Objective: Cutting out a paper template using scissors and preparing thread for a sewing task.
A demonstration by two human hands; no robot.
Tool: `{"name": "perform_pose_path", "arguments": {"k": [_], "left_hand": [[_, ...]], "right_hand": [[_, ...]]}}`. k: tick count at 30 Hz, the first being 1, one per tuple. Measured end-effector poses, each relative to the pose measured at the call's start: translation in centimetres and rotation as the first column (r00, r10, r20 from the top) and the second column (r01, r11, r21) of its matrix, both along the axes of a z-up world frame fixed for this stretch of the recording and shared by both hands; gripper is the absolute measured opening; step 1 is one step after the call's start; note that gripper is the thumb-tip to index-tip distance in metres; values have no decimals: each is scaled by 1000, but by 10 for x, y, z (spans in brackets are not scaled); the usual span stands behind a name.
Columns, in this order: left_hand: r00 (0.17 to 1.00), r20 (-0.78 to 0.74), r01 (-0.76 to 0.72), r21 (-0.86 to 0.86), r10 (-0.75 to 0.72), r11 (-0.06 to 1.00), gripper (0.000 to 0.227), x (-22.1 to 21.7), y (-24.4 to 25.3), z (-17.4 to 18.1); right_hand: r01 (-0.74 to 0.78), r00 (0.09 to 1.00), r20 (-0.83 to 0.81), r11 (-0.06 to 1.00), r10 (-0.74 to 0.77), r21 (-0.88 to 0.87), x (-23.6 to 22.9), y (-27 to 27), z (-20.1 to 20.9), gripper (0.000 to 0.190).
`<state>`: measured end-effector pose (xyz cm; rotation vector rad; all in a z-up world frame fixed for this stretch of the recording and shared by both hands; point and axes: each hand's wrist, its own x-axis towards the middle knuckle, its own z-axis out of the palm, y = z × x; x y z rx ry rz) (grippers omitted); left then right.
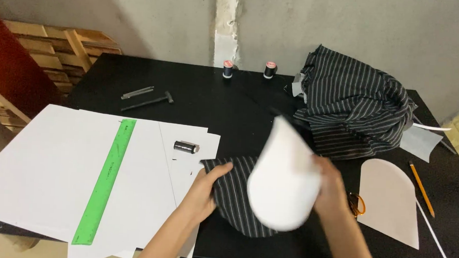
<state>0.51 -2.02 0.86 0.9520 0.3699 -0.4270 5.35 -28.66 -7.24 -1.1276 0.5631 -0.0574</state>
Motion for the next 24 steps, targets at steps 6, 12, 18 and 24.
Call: {"name": "perform_pose_path", "arguments": {"k": [6, 12, 18, 24], "left_hand": [[993, 95, 74, -72, -67, 995, 48, 4, -5, -33], [844, 424, 427, -160, -329, 890, 62, -1, -4, -53], [754, 491, 521, -42, -436, 853, 83, -10, 7, -30], [715, 635, 386, -9, -293, 923, 25, -26, -4, -5]], "right_hand": [[-127, 985, 120, 992, 127, -6, -39, 5, 67, 31], [-375, 924, -123, 921, 361, -111, -70, 76, 133, 50], [-248, 962, 75, 952, 264, -179, -73, 73, 94, 31], [58, 967, 256, 972, 3, -229, -90, 83, 107, 14]]}}
